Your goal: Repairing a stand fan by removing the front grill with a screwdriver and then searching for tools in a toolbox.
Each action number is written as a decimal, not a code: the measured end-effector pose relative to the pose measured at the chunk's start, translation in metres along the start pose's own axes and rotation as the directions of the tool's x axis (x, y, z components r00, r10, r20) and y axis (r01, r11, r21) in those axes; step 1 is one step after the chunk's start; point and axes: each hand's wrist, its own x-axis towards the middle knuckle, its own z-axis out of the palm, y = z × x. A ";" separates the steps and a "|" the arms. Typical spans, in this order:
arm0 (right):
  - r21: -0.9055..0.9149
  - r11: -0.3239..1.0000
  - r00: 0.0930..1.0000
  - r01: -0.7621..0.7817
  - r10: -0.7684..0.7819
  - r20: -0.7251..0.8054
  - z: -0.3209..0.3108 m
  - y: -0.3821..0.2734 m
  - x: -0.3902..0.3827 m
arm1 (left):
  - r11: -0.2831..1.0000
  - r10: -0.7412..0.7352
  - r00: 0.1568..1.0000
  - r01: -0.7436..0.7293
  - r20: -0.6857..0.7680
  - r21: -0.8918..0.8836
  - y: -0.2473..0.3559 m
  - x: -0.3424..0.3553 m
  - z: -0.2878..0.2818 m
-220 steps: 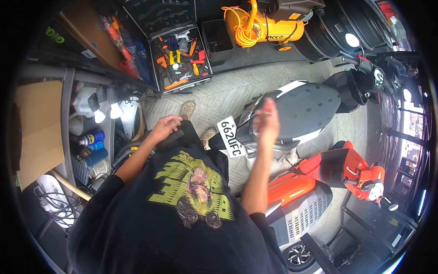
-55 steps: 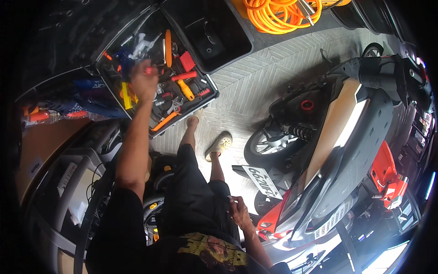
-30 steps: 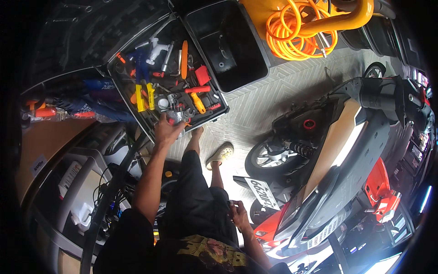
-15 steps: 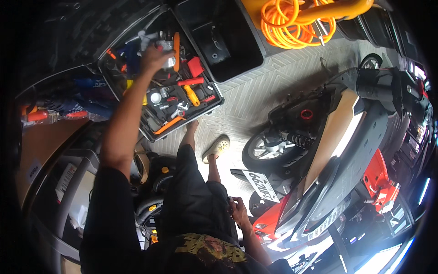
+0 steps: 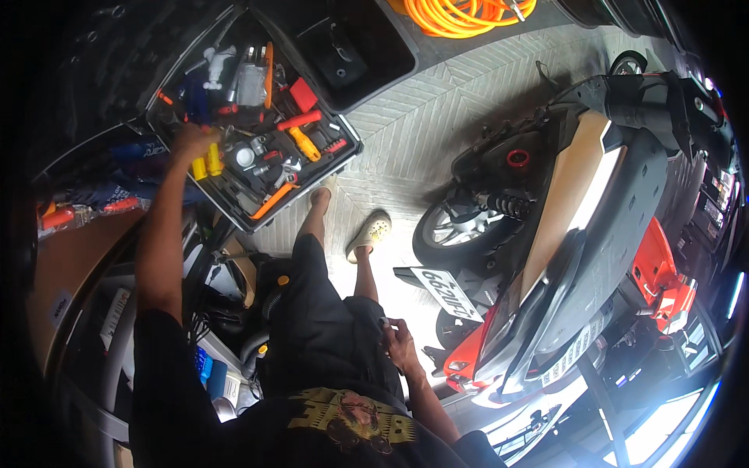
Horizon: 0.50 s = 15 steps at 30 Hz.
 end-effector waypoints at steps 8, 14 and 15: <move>0.077 0.996 0.997 -0.046 0.051 -0.060 -0.010 0.021 -0.005 | 0.988 0.150 0.985 -0.146 -0.088 0.051 0.017 -0.049 -0.046; 0.000 0.999 0.996 -0.053 0.052 -0.065 -0.003 0.033 -0.010 | 0.998 0.029 0.999 -0.028 -0.018 0.052 0.046 -0.048 -0.031; 0.007 0.999 0.998 -0.046 0.046 -0.049 -0.001 0.033 -0.011 | 0.989 0.086 0.993 -0.094 -0.075 -0.111 0.038 -0.037 -0.019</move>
